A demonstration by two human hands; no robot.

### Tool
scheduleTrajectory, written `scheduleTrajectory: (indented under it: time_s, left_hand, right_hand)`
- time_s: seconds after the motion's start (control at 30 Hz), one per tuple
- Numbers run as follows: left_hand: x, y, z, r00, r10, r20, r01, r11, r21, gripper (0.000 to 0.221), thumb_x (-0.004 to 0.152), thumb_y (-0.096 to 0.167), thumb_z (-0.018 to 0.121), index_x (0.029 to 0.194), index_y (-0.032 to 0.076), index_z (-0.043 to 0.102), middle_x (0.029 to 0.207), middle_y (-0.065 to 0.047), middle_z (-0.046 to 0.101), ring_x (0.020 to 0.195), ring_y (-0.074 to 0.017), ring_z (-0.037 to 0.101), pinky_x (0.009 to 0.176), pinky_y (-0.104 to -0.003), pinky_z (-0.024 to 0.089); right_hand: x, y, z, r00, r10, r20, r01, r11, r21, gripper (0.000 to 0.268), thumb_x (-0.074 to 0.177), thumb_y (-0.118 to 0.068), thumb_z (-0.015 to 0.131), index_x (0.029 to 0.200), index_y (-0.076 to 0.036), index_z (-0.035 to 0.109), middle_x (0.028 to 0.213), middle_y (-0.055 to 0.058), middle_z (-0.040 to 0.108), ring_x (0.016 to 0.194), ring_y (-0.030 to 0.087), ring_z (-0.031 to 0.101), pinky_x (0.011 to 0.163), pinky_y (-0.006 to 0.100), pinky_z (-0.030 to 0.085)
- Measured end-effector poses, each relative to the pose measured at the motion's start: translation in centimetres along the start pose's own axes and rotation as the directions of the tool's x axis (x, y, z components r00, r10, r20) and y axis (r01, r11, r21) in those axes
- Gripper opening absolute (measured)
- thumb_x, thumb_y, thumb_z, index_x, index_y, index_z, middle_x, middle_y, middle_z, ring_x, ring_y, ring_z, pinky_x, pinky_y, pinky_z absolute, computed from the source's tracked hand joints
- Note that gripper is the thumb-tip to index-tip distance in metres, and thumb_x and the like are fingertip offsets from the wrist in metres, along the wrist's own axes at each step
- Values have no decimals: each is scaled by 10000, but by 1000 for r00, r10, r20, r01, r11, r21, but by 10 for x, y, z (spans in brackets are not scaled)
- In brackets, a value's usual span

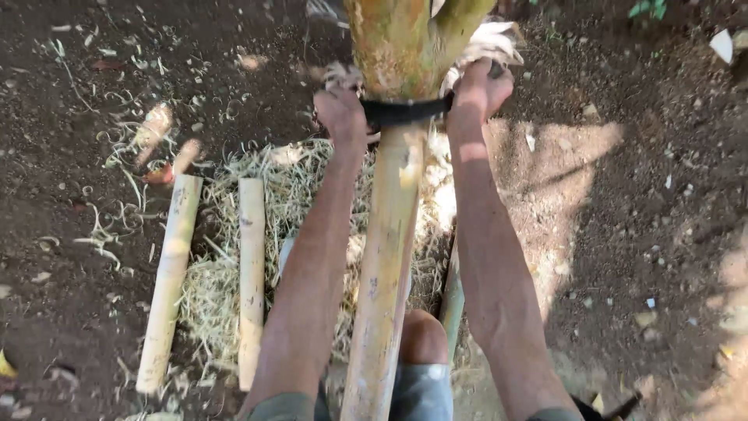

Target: The recorder is using a curved hand tool to peel the outer layer of bark from a long wooden pole.

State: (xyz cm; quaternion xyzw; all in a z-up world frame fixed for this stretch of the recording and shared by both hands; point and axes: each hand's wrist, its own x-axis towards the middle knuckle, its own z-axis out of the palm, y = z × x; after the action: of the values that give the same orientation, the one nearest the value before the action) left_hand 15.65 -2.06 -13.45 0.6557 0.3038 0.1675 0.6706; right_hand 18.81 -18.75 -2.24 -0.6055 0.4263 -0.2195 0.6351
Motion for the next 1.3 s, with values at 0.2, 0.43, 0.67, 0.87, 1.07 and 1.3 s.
scheduleTrajectory:
  time_s: [0.2, 0.43, 0.67, 0.87, 1.07, 1.3]
  left_hand:
    - [-8, 15, -14, 986, -120, 111, 130, 987, -89, 386, 1065, 314, 392, 870, -14, 451, 796, -124, 513, 639, -217, 553, 464, -360, 524]
    - [-39, 12, -35, 930, -352, 103, 362, 927, -103, 396, 1053, 340, 409, 871, -1, 495, 772, -122, 547, 543, -186, 528, 376, -347, 428]
    - [-16, -12, -6, 935, -326, 140, 352, 905, -241, 290, 1022, 287, 445, 971, 2, 419, 790, -101, 498, 567, -196, 500, 346, -323, 427]
    - [-6, 45, -11, 930, -336, 148, 362, 908, -211, 245, 1007, 248, 459, 967, 8, 430, 847, -103, 505, 638, -168, 540, 376, -302, 480]
    - [-26, 41, -39, 966, -240, 93, 245, 969, -36, 323, 1043, 272, 404, 894, -2, 489, 818, -134, 550, 669, -242, 587, 512, -422, 546]
    - [-46, 22, -53, 971, 236, -38, -221, 949, 226, 383, 1060, 239, 441, 838, -56, 542, 786, -251, 588, 778, -430, 569, 764, -552, 416]
  right_hand:
    - [-11, 4, -11, 997, -67, 41, 63, 994, 90, 112, 984, -101, 580, 1042, -7, 561, 847, 120, 626, 608, 190, 589, 561, 358, 523]
    - [-61, -14, -38, 963, -243, 116, 250, 967, -47, 27, 963, -49, 510, 946, -33, 523, 857, 83, 599, 699, 167, 653, 669, 360, 568]
    - [3, 26, -12, 858, -508, 72, 500, 860, 103, 93, 969, -18, 577, 900, 17, 526, 807, 87, 564, 645, 168, 534, 595, 343, 439]
    - [40, 43, -1, 878, -469, 93, 460, 882, 108, 136, 984, -81, 589, 881, -9, 539, 717, 80, 541, 558, 138, 441, 525, 345, 399]
    - [-42, 5, -30, 967, -195, 162, 162, 967, 197, 77, 965, -70, 556, 990, 1, 539, 744, 77, 546, 528, 142, 499, 507, 330, 463]
    - [-46, 29, -53, 983, 161, 84, -180, 921, 346, 368, 967, -53, 539, 1182, -192, 275, 770, 91, 514, 495, 163, 457, 424, 333, 396]
